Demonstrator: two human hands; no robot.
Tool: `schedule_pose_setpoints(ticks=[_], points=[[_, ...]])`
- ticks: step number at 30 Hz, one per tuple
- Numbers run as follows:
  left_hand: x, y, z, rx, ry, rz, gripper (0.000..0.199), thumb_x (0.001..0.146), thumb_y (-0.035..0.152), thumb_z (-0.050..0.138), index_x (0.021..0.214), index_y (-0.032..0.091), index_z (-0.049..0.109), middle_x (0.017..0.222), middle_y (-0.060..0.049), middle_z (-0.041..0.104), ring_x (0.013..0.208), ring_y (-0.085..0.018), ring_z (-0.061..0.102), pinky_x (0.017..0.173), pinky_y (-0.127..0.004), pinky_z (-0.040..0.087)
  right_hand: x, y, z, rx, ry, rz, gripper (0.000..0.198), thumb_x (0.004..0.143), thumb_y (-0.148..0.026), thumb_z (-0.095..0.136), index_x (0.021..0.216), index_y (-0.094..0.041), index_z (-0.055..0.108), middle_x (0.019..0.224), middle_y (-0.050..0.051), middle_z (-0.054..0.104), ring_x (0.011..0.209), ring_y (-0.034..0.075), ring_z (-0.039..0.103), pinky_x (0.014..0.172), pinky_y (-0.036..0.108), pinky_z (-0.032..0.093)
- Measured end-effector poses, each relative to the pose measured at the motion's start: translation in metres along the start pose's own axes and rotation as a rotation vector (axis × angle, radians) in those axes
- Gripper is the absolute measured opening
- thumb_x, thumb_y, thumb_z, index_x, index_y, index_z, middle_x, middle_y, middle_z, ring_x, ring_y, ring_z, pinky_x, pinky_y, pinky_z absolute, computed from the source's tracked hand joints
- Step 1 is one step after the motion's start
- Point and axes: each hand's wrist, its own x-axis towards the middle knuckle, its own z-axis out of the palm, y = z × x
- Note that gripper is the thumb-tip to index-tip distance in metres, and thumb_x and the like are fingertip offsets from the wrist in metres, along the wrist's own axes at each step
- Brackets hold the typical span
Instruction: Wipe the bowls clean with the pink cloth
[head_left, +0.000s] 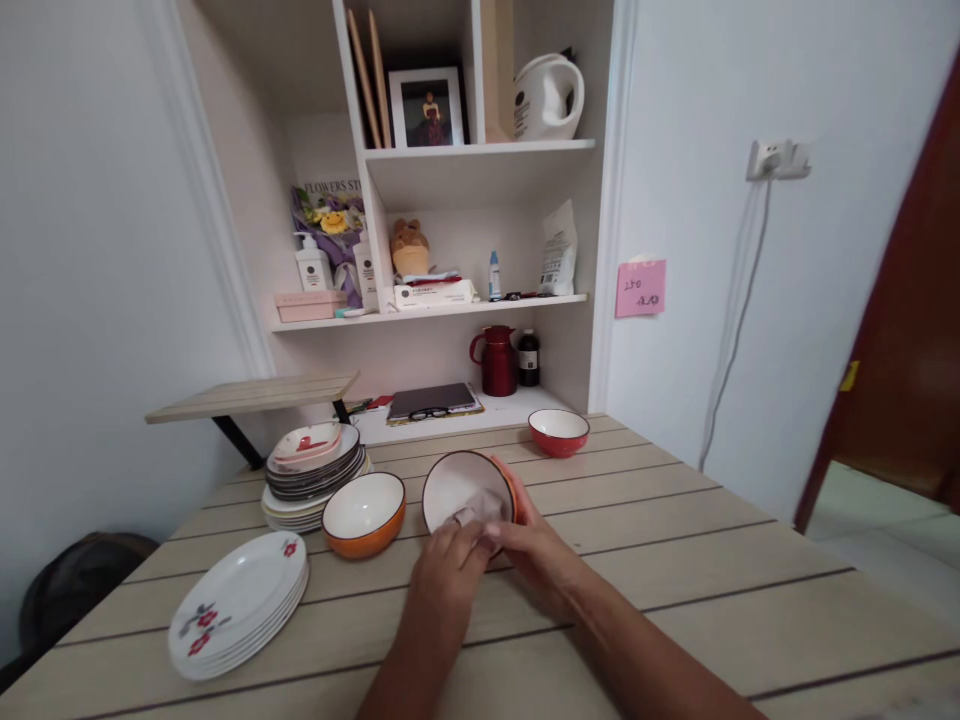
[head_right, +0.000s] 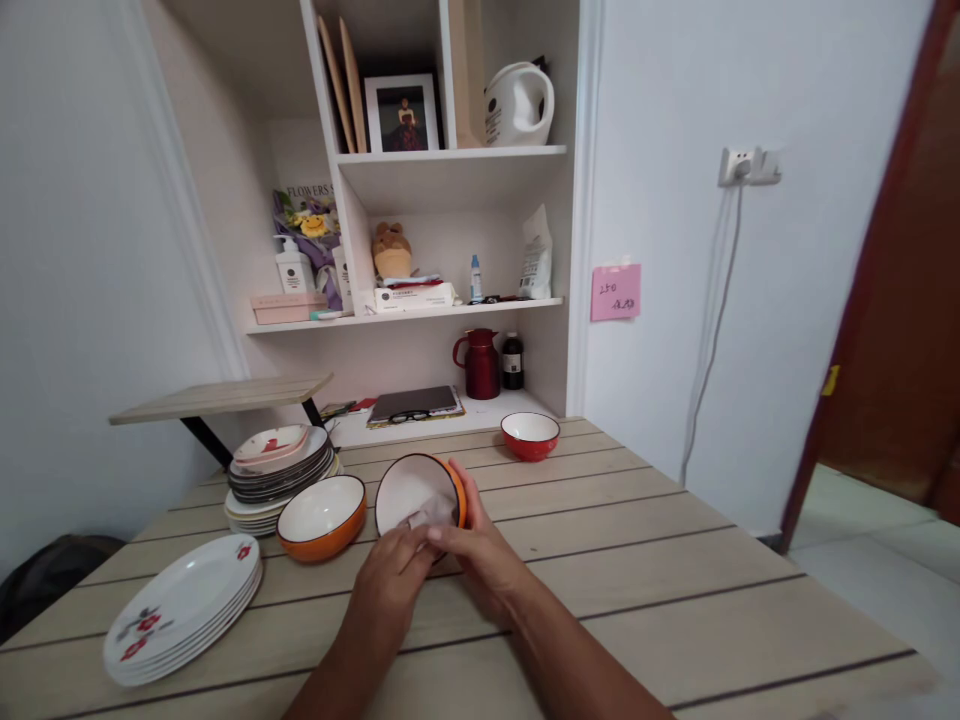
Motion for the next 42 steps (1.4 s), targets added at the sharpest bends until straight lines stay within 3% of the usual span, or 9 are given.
schedule_pose_setpoints(ticks=[3,9,13,17,21,27,33,39,42], points=[[0.001,-0.001,0.002,-0.039,-0.002,-0.014,0.032,0.104,0.015,0.042,0.122,0.016,0.069,0.105,-0.009,0.076,0.095,-0.021,0.071,0.085,-0.036,0.061,0.002,0.009,0.003,-0.027,0.055,0.02,0.088,0.07,-0.021,0.084,0.148,-0.033,0.044,0.115,0.004,0.074,0.103,0.026,0.069,0.093,0.04,0.051],[-0.005,0.0,0.012,-0.05,-0.034,0.012,0.03,0.104,0.016,0.044,0.12,0.018,0.069,0.116,-0.008,0.076,0.103,-0.022,0.072,0.086,-0.037,0.062,0.006,0.017,0.001,0.013,0.194,0.07,0.073,0.069,-0.021,0.075,0.138,-0.028,0.052,0.09,-0.001,0.074,0.081,0.021,0.067,0.072,0.03,0.05],[-0.009,0.004,0.017,-0.001,-0.179,-0.055,0.03,0.1,0.013,0.049,0.119,0.022,0.07,0.11,-0.005,0.077,0.086,-0.022,0.073,0.072,-0.035,0.061,0.008,0.021,0.0,0.005,0.247,0.071,0.072,0.067,-0.021,0.073,0.135,-0.027,0.054,0.085,-0.002,0.074,0.077,0.021,0.066,0.069,0.029,0.048],[-0.007,0.008,0.012,0.044,-0.318,-0.135,0.03,0.092,0.013,0.063,0.12,0.024,0.069,0.111,-0.005,0.076,0.092,-0.025,0.073,0.077,-0.039,0.062,0.008,0.024,-0.001,-0.018,0.268,0.073,0.073,0.068,-0.024,0.072,0.138,-0.03,0.052,0.093,-0.001,0.077,0.083,0.023,0.069,0.069,0.03,0.049],[-0.002,0.01,0.004,0.028,-0.366,-0.212,0.038,0.085,0.01,0.072,0.12,0.024,0.067,0.118,-0.006,0.073,0.106,-0.027,0.071,0.089,-0.044,0.062,0.01,0.026,-0.002,-0.009,0.277,0.083,0.072,0.068,-0.024,0.072,0.137,-0.03,0.052,0.1,0.002,0.078,0.092,0.027,0.07,0.074,0.033,0.05],[-0.003,0.013,0.003,0.048,-0.256,-0.25,0.043,0.076,0.008,0.08,0.114,0.021,0.067,0.134,-0.013,0.063,0.118,-0.033,0.065,0.097,-0.052,0.059,0.011,0.025,-0.004,0.008,0.275,0.025,0.065,0.065,-0.019,0.071,0.128,-0.027,0.06,0.105,0.002,0.078,0.096,0.026,0.068,0.083,0.034,0.05],[-0.009,0.013,0.01,0.045,-0.286,-0.246,0.059,0.073,0.005,0.08,0.128,0.018,0.061,0.139,-0.014,0.062,0.122,-0.034,0.063,0.099,-0.053,0.058,0.009,0.028,-0.007,-0.018,0.253,0.044,0.07,0.067,-0.021,0.071,0.134,-0.029,0.056,0.11,0.002,0.078,0.101,0.028,0.068,0.087,0.037,0.05],[-0.012,0.011,0.013,-0.017,-0.315,-0.215,0.065,0.069,0.011,0.086,0.128,0.016,0.061,0.142,-0.015,0.06,0.13,-0.035,0.058,0.109,-0.056,0.051,0.006,0.028,-0.008,-0.106,0.067,-0.008,0.081,0.063,-0.01,0.07,0.14,-0.034,0.055,0.134,0.001,0.069,0.126,0.028,0.059,0.109,0.04,0.04],[-0.01,0.012,0.011,-0.04,-0.351,-0.296,0.063,0.064,0.012,0.089,0.121,0.019,0.064,0.133,-0.012,0.064,0.121,-0.034,0.062,0.101,-0.054,0.055,0.004,0.028,-0.008,-0.096,0.032,-0.033,0.085,0.064,-0.009,0.067,0.143,-0.036,0.053,0.134,0.001,0.069,0.126,0.028,0.059,0.111,0.041,0.039]])
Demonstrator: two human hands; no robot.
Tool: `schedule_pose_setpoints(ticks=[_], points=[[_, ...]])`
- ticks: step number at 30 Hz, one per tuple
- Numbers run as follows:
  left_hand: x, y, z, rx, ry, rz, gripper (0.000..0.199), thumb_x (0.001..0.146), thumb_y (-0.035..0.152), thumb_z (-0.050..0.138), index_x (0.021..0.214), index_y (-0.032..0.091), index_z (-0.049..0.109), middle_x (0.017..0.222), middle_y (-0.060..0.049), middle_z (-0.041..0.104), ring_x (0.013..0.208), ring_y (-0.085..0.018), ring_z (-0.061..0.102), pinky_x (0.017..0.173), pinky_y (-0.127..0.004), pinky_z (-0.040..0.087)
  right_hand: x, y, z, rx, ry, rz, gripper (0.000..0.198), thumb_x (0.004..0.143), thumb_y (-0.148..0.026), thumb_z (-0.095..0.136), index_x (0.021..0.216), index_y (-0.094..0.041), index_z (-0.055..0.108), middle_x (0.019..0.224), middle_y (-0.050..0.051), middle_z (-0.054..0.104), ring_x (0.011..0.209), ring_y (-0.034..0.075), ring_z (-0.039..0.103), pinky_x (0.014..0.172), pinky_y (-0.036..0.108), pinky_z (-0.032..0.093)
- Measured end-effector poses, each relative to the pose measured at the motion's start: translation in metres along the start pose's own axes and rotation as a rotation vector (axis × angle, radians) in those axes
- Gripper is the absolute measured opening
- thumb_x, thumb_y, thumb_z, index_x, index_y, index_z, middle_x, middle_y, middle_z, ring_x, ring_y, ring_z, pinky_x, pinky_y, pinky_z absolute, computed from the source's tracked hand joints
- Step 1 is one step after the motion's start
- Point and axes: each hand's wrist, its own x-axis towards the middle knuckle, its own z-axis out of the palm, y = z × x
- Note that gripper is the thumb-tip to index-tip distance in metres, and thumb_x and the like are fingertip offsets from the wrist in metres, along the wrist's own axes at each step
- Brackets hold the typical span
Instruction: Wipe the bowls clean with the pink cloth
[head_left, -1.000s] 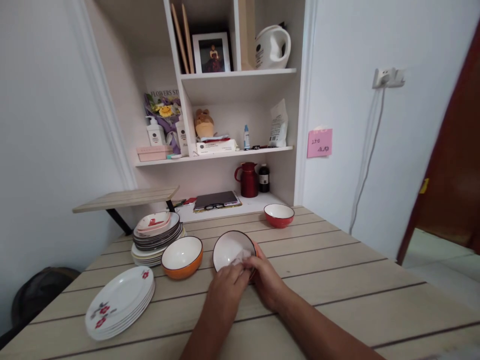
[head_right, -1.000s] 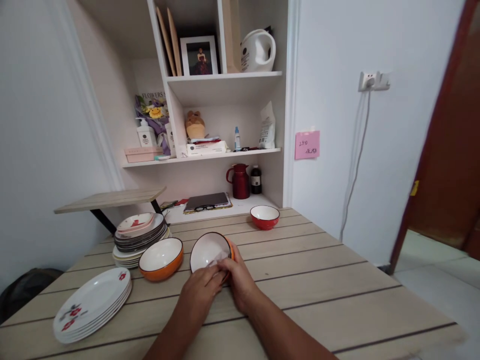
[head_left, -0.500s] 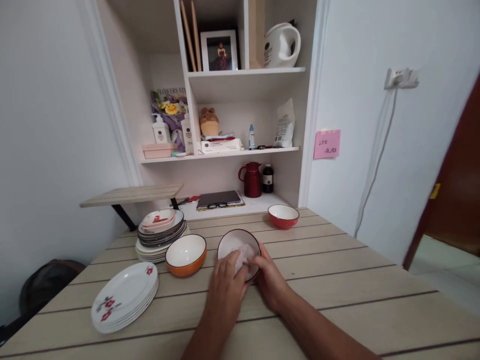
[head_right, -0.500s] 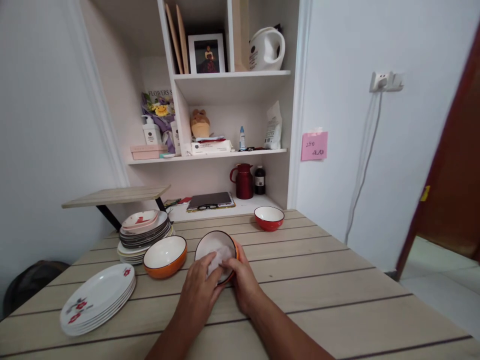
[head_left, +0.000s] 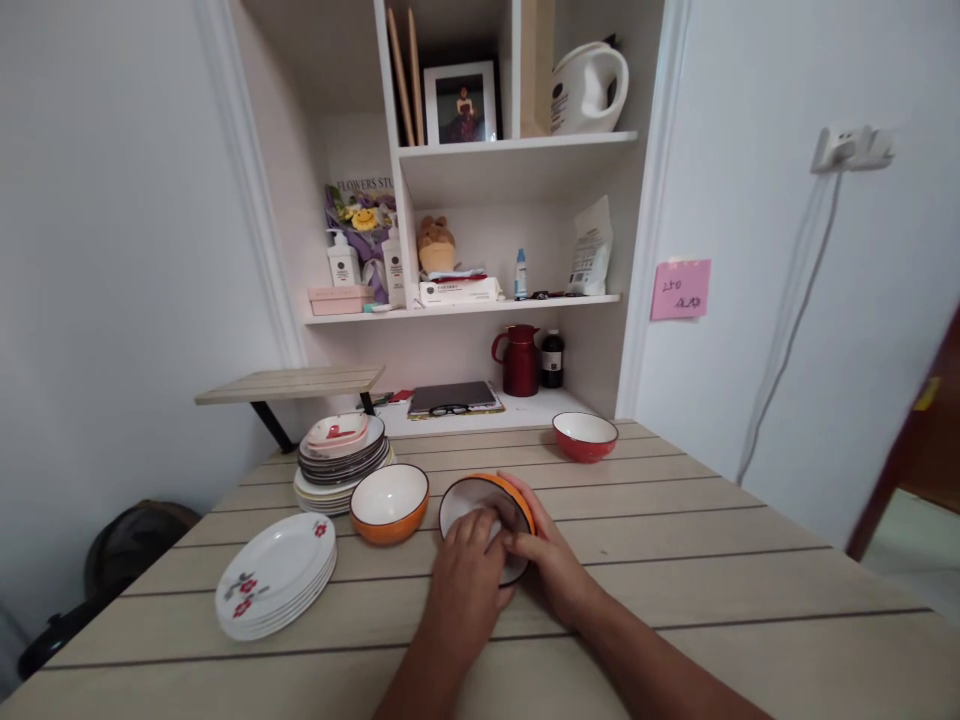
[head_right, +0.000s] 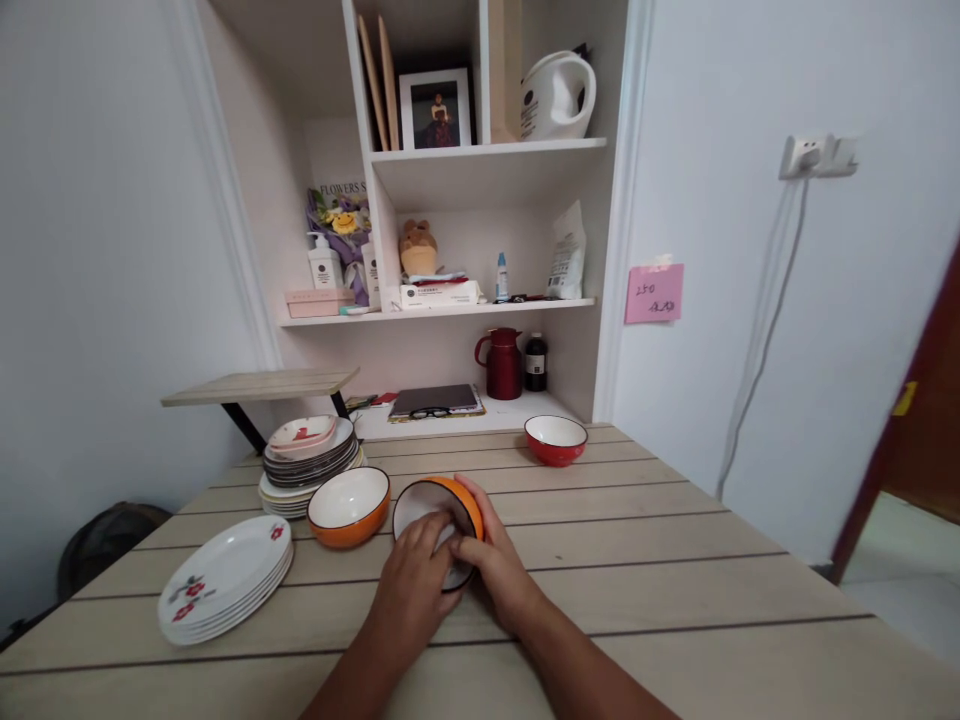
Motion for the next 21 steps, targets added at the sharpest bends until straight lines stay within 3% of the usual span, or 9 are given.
schedule_pose_setpoints(ticks=[5,12,15,18,21], points=[[0.002,0.004,-0.005,-0.029,-0.093,-0.021,0.054,0.065,0.012,0.089,0.113,0.019,0.066,0.115,-0.009,0.069,0.102,-0.031,0.065,0.083,-0.05,0.061,-0.003,0.001,0.002,0.033,0.062,0.018,0.08,0.069,-0.016,0.068,0.145,-0.034,0.052,0.127,0.002,0.072,0.116,0.028,0.065,0.103,0.042,0.044],[0.001,0.008,-0.021,-0.208,-0.154,0.005,0.041,0.08,0.01,0.074,0.117,0.02,0.062,0.116,-0.009,0.065,0.105,-0.029,0.061,0.09,-0.051,0.058,-0.005,-0.001,0.011,0.049,0.13,0.016,0.079,0.072,-0.022,0.071,0.147,-0.034,0.047,0.121,0.003,0.074,0.098,0.027,0.069,0.091,0.04,0.05],[0.002,0.011,-0.028,-0.248,-0.186,0.051,0.047,0.081,0.015,0.074,0.126,0.02,0.059,0.124,-0.011,0.064,0.112,-0.03,0.06,0.096,-0.053,0.056,-0.004,-0.001,0.011,0.049,0.181,0.005,0.082,0.072,-0.022,0.069,0.149,-0.032,0.045,0.106,0.002,0.076,0.086,0.023,0.068,0.081,0.036,0.05],[0.003,0.011,-0.028,-0.238,-0.188,0.109,0.06,0.08,0.016,0.076,0.135,0.021,0.055,0.132,-0.012,0.062,0.119,-0.031,0.059,0.1,-0.052,0.055,-0.001,-0.001,0.008,0.064,0.234,-0.013,0.084,0.069,-0.021,0.068,0.15,-0.031,0.045,0.086,-0.002,0.073,0.072,0.02,0.063,0.07,0.032,0.048],[0.004,0.007,-0.02,-0.132,-0.112,0.14,0.052,0.084,0.009,0.067,0.134,0.022,0.057,0.128,-0.009,0.065,0.115,-0.028,0.062,0.097,-0.047,0.057,0.001,-0.004,0.008,0.065,0.252,-0.044,0.084,0.066,-0.021,0.069,0.147,-0.031,0.049,0.091,0.0,0.074,0.075,0.021,0.063,0.07,0.032,0.049]])
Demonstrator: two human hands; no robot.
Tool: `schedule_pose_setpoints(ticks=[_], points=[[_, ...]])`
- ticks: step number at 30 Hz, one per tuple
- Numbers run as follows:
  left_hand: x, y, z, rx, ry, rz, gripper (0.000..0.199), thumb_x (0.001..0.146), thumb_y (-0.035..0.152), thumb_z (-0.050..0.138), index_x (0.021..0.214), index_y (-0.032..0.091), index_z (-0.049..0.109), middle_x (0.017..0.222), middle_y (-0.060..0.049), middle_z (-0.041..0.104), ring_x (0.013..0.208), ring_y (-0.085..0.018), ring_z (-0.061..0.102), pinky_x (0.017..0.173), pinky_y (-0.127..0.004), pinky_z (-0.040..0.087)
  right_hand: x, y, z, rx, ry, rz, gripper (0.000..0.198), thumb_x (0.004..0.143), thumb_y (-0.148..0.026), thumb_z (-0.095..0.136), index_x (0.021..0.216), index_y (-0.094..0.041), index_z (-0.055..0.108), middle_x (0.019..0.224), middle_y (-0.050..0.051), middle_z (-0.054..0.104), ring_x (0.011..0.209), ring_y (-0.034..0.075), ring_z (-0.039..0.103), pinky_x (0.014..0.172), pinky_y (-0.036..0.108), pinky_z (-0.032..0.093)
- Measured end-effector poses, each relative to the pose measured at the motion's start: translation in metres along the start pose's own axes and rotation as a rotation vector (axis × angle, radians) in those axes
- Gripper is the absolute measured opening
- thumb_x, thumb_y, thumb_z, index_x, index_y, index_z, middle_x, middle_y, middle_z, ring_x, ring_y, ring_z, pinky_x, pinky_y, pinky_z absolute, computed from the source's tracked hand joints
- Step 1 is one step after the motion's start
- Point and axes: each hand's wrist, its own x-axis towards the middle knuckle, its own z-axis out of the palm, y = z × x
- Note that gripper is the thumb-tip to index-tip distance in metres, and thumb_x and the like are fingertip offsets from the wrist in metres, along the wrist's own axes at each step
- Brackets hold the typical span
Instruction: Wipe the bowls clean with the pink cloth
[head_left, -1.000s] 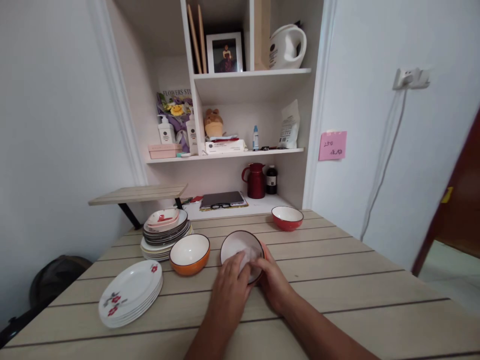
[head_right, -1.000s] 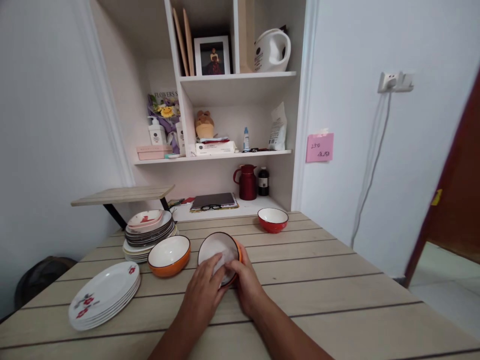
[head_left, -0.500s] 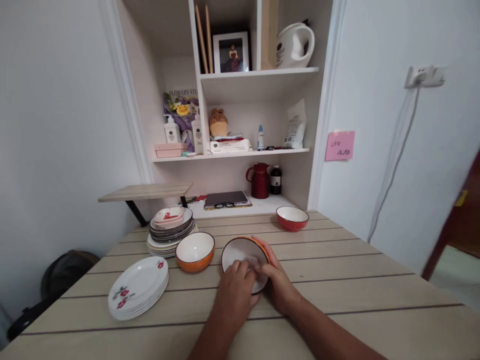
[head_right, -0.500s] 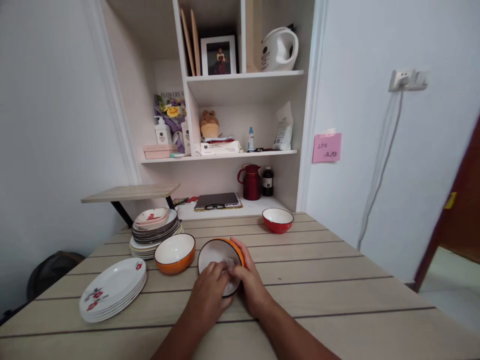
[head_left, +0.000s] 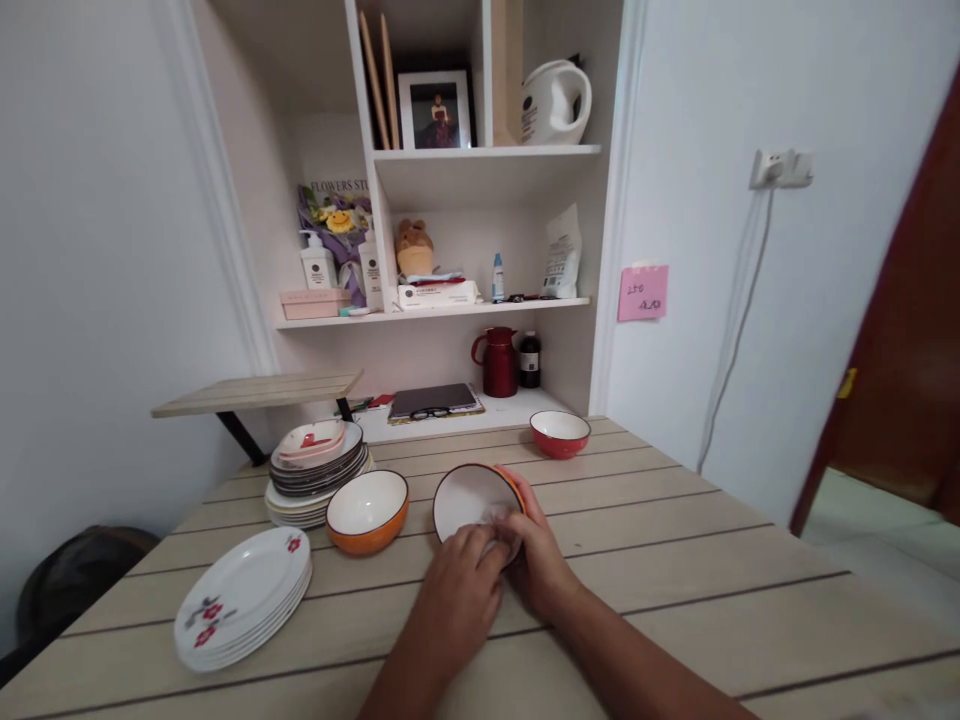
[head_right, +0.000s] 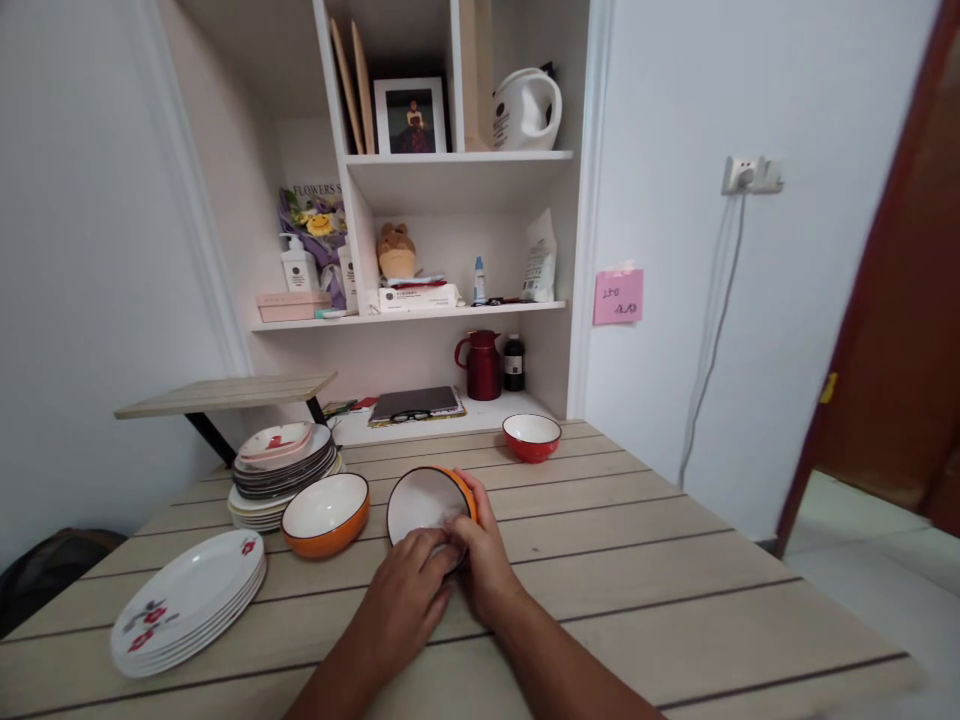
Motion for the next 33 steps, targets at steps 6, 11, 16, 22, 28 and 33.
schedule_pose_setpoints(ticks=[6,11,16,22,28,33], points=[[0.001,-0.011,0.011,0.311,0.163,0.065,0.027,0.092,0.011,0.06,0.116,0.02,0.067,0.115,-0.009,0.072,0.104,-0.029,0.066,0.09,-0.049,0.057,0.003,-0.015,0.001,-0.035,-0.081,-0.001,0.07,0.066,-0.022,0.071,0.135,-0.033,0.059,0.119,0.002,0.074,0.102,0.028,0.067,0.088,0.038,0.051],[0.0,-0.009,0.011,0.433,0.312,0.124,0.026,0.095,0.007,0.056,0.116,0.017,0.068,0.112,-0.01,0.074,0.101,-0.027,0.068,0.085,-0.041,0.057,0.002,-0.02,-0.004,-0.031,-0.109,0.062,0.079,0.067,-0.025,0.075,0.142,-0.036,0.052,0.121,0.003,0.074,0.108,0.03,0.067,0.089,0.041,0.052],[-0.001,-0.007,0.015,0.363,0.333,0.074,0.02,0.099,0.011,0.053,0.11,0.016,0.068,0.105,-0.009,0.073,0.095,-0.025,0.069,0.078,-0.037,0.058,-0.003,-0.009,0.001,0.011,-0.136,0.126,0.09,0.067,-0.023,0.081,0.147,-0.042,0.043,0.12,0.0,0.072,0.098,0.023,0.068,0.085,0.035,0.052],[0.001,-0.011,0.022,0.171,0.269,0.083,0.017,0.099,0.014,0.056,0.112,0.016,0.066,0.101,-0.009,0.073,0.092,-0.024,0.069,0.077,-0.037,0.06,-0.003,0.003,0.006,0.001,-0.059,0.191,0.088,0.067,-0.03,0.082,0.146,-0.037,0.046,0.093,-0.002,0.072,0.075,0.02,0.065,0.06,0.027,0.046],[0.005,-0.013,0.028,0.161,0.129,0.098,0.045,0.084,0.027,0.08,0.125,0.02,0.063,0.116,-0.007,0.074,0.103,-0.026,0.069,0.086,-0.041,0.06,0.005,-0.003,0.0,0.026,0.046,0.166,0.072,0.07,-0.033,0.074,0.14,-0.032,0.055,0.083,-0.002,0.074,0.073,0.023,0.066,0.064,0.031,0.047],[0.003,-0.01,0.023,0.334,0.246,0.112,0.021,0.094,0.012,0.064,0.112,0.021,0.069,0.118,-0.008,0.073,0.113,-0.027,0.066,0.094,-0.044,0.056,0.008,-0.026,-0.006,-0.096,-0.041,-0.031,0.069,0.07,-0.028,0.072,0.138,-0.03,0.06,0.112,0.004,0.077,0.102,0.032,0.067,0.089,0.041,0.05]])
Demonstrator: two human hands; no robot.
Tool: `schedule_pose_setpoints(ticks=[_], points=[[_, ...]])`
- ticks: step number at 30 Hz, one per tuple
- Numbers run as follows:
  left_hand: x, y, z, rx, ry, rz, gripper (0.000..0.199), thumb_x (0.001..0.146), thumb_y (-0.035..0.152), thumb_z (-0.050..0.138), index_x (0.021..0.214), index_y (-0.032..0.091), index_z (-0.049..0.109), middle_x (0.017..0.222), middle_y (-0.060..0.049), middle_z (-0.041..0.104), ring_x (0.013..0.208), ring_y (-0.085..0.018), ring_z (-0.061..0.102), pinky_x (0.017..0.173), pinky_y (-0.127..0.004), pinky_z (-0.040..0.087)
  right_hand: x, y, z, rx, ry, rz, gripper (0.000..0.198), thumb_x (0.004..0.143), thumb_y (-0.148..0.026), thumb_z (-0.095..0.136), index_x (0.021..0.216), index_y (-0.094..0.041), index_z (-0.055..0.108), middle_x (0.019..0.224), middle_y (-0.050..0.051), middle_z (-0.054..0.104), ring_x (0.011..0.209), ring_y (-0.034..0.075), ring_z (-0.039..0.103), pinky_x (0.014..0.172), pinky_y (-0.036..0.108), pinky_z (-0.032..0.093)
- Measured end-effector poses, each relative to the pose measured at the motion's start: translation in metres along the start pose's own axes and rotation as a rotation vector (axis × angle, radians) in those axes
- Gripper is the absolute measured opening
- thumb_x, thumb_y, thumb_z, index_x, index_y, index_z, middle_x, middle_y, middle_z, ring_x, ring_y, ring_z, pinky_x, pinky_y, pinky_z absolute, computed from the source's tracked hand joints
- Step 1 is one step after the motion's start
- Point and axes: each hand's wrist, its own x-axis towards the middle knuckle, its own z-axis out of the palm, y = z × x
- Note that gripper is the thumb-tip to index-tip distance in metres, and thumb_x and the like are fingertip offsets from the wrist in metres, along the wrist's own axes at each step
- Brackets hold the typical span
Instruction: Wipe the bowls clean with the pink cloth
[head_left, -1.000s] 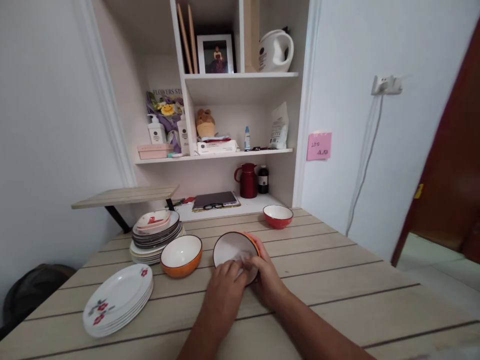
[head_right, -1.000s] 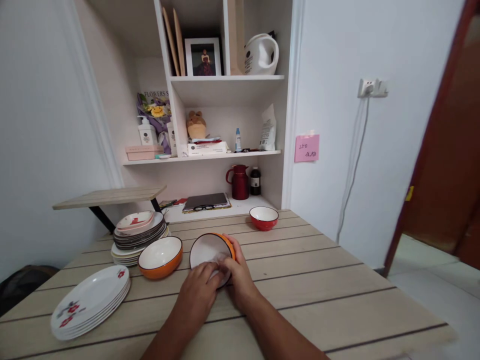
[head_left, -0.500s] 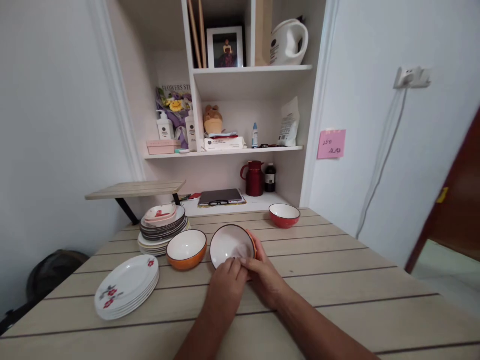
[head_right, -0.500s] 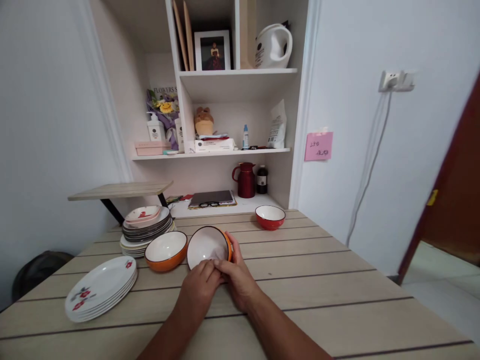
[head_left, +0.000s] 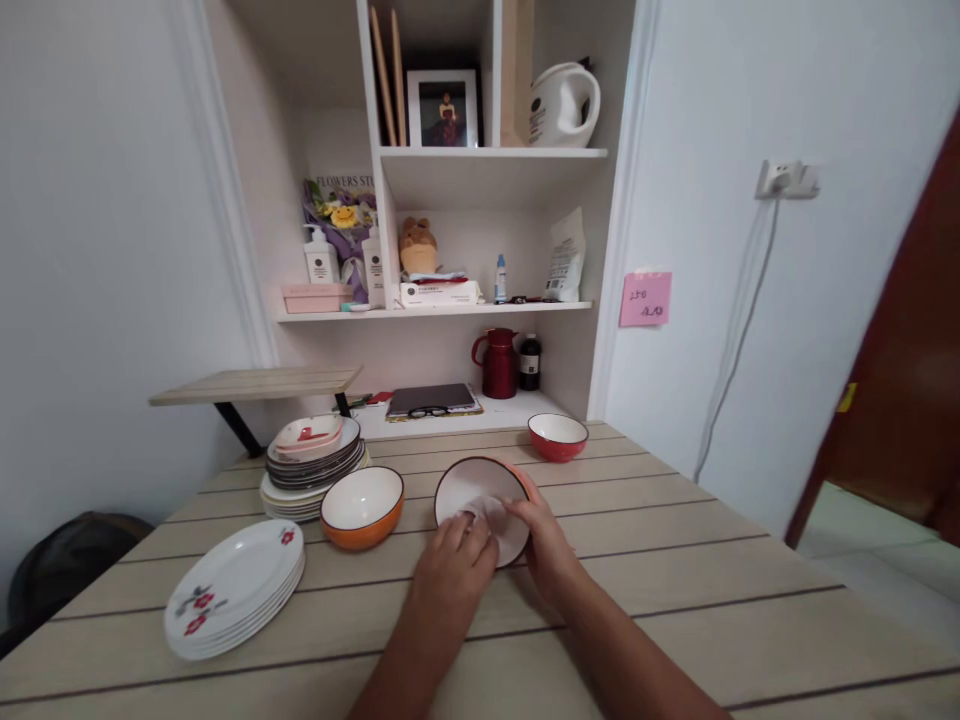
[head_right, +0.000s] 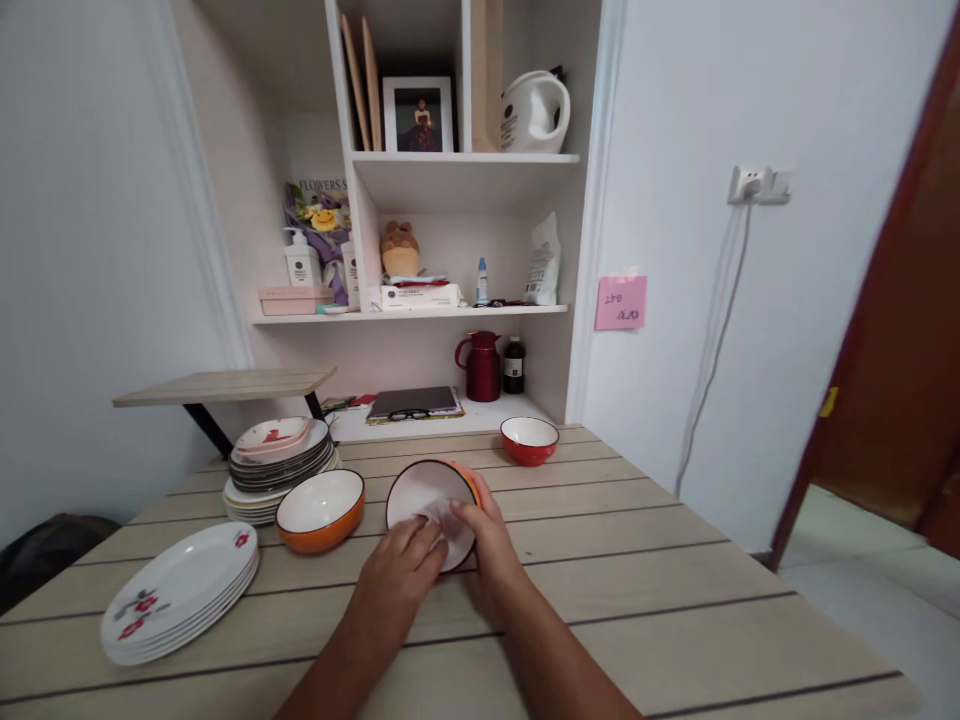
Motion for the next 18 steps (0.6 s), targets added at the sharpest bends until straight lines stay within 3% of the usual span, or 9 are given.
schedule_pose_setpoints(ticks=[5,12,18], points=[[0.0,0.002,-0.011,0.14,0.121,0.012,0.021,0.096,0.008,0.054,0.104,0.017,0.071,0.115,-0.011,0.074,0.109,-0.028,0.067,0.095,-0.046,0.056,-0.005,-0.008,-0.002,-0.036,-0.075,0.051,0.074,0.072,-0.03,0.074,0.144,-0.031,0.055,0.12,0.005,0.076,0.114,0.035,0.065,0.1,0.047,0.047],[0.001,0.001,-0.013,0.048,0.116,-0.08,0.025,0.1,0.01,0.051,0.115,0.019,0.069,0.117,-0.01,0.073,0.107,-0.025,0.067,0.088,-0.041,0.06,-0.011,0.006,0.005,0.061,-0.17,0.088,0.082,0.073,-0.031,0.08,0.148,-0.037,0.048,0.13,0.004,0.071,0.12,0.031,0.063,0.105,0.044,0.044],[0.001,0.0,-0.012,-0.091,0.177,-0.016,0.032,0.106,0.017,0.039,0.123,0.014,0.066,0.113,-0.01,0.074,0.106,-0.023,0.067,0.091,-0.037,0.06,-0.012,0.025,0.009,0.003,-0.054,0.113,0.08,0.072,-0.031,0.082,0.145,-0.038,0.049,0.112,0.002,0.076,0.105,0.029,0.068,0.091,0.041,0.052]])
